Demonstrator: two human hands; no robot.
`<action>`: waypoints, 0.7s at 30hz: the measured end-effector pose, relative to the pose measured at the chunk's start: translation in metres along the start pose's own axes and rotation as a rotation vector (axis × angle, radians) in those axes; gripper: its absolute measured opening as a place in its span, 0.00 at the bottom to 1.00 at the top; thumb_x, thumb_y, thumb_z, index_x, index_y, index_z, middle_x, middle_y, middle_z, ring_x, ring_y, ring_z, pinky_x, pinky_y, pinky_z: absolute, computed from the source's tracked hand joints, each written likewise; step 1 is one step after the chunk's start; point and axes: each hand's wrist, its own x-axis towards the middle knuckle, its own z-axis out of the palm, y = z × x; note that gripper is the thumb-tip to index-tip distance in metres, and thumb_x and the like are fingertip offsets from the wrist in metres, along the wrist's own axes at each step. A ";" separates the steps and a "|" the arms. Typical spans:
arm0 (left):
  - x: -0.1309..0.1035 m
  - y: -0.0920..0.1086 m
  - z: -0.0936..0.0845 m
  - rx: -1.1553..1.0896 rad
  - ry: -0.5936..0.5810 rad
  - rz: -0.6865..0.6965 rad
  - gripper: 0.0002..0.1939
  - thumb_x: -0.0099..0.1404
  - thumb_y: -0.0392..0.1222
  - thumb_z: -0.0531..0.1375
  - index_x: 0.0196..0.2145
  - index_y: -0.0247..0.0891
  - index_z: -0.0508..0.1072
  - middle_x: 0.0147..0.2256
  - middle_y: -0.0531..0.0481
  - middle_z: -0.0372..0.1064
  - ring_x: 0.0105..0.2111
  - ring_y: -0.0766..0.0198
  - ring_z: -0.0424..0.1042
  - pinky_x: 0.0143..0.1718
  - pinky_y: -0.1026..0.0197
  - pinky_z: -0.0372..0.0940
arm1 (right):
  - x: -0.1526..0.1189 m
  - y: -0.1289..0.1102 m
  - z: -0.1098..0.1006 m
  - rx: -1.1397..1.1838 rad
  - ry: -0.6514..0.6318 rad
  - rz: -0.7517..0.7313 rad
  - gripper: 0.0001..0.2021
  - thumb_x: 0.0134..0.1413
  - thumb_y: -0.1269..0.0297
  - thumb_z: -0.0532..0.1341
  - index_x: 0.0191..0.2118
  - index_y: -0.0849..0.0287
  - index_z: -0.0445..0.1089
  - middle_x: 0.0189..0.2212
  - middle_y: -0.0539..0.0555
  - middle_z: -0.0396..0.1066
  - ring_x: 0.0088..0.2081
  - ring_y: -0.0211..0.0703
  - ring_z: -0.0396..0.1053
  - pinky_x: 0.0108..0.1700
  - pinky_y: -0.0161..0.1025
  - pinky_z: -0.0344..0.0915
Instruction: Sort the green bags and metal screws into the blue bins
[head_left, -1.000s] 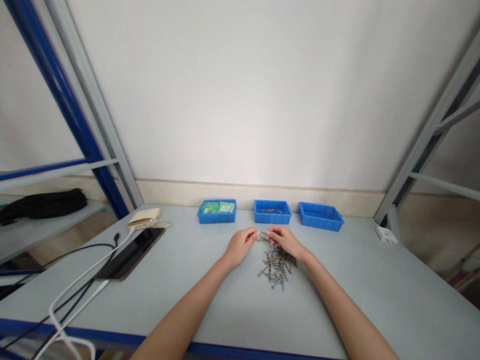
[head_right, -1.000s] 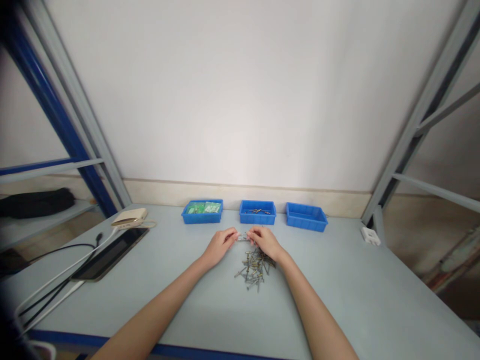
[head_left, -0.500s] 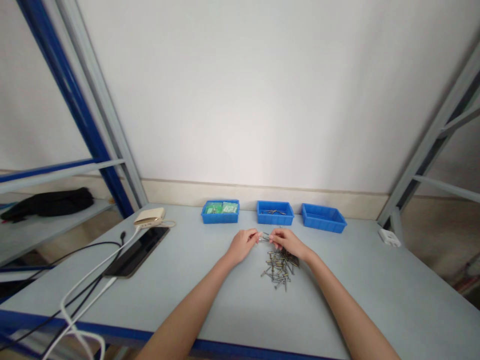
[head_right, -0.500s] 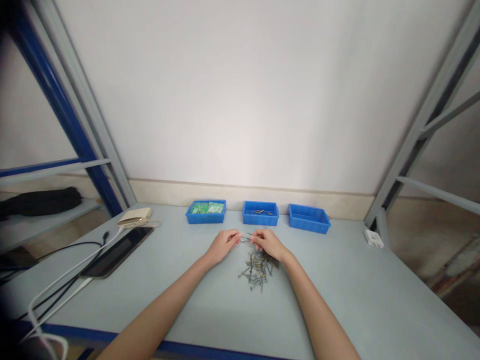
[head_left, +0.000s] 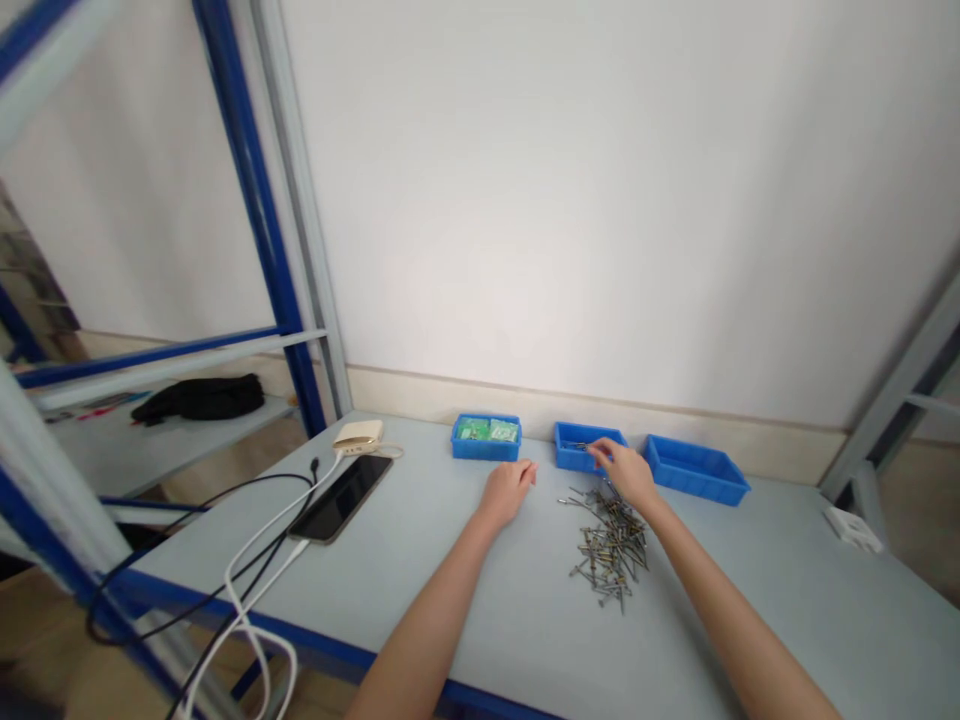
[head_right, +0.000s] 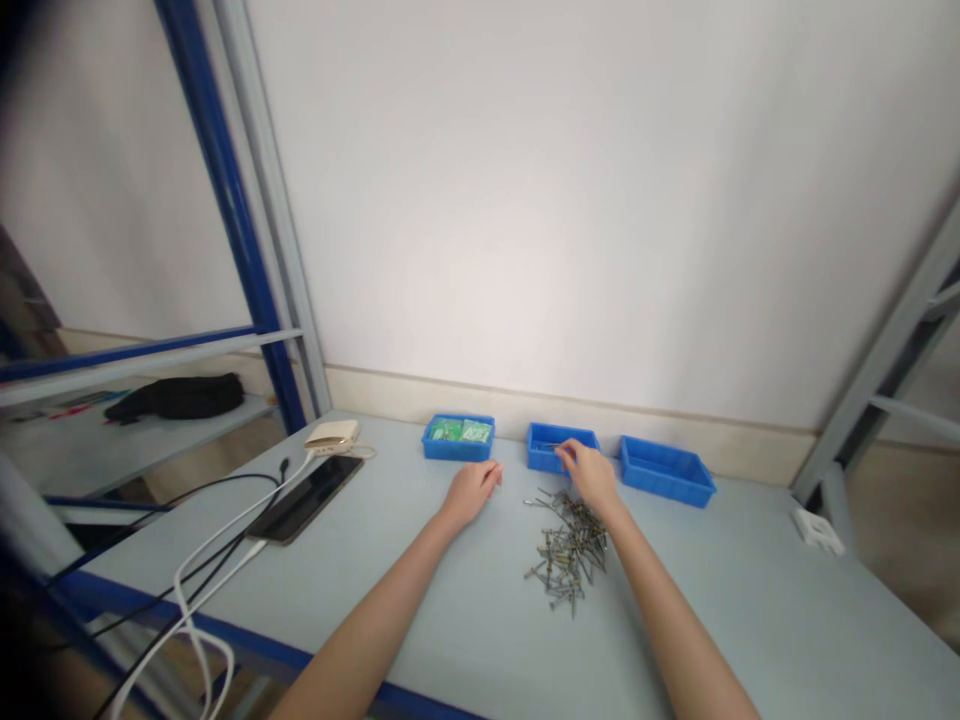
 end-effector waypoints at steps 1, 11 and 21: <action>0.000 0.000 0.000 0.008 0.000 0.000 0.21 0.66 0.46 0.44 0.24 0.37 0.70 0.18 0.52 0.65 0.22 0.65 0.64 0.27 0.65 0.52 | -0.011 0.000 0.005 0.084 -0.095 -0.141 0.12 0.56 0.58 0.53 0.38 0.56 0.70 0.34 0.53 0.72 0.34 0.44 0.68 0.37 0.37 0.60; -0.002 -0.004 0.010 0.048 -0.032 0.068 0.19 0.66 0.45 0.46 0.23 0.38 0.69 0.23 0.49 0.69 0.26 0.62 0.66 0.29 0.64 0.52 | -0.051 0.010 0.019 0.216 -0.336 -0.330 0.04 0.48 0.70 0.58 0.28 0.60 0.70 0.31 0.54 0.69 0.36 0.44 0.65 0.41 0.39 0.59; -0.002 0.000 0.010 0.073 -0.088 0.044 0.20 0.66 0.46 0.45 0.23 0.38 0.68 0.21 0.50 0.65 0.24 0.63 0.64 0.28 0.64 0.51 | -0.054 0.007 0.020 0.202 -0.304 -0.386 0.10 0.42 0.80 0.55 0.27 0.61 0.70 0.28 0.53 0.69 0.30 0.39 0.64 0.35 0.34 0.59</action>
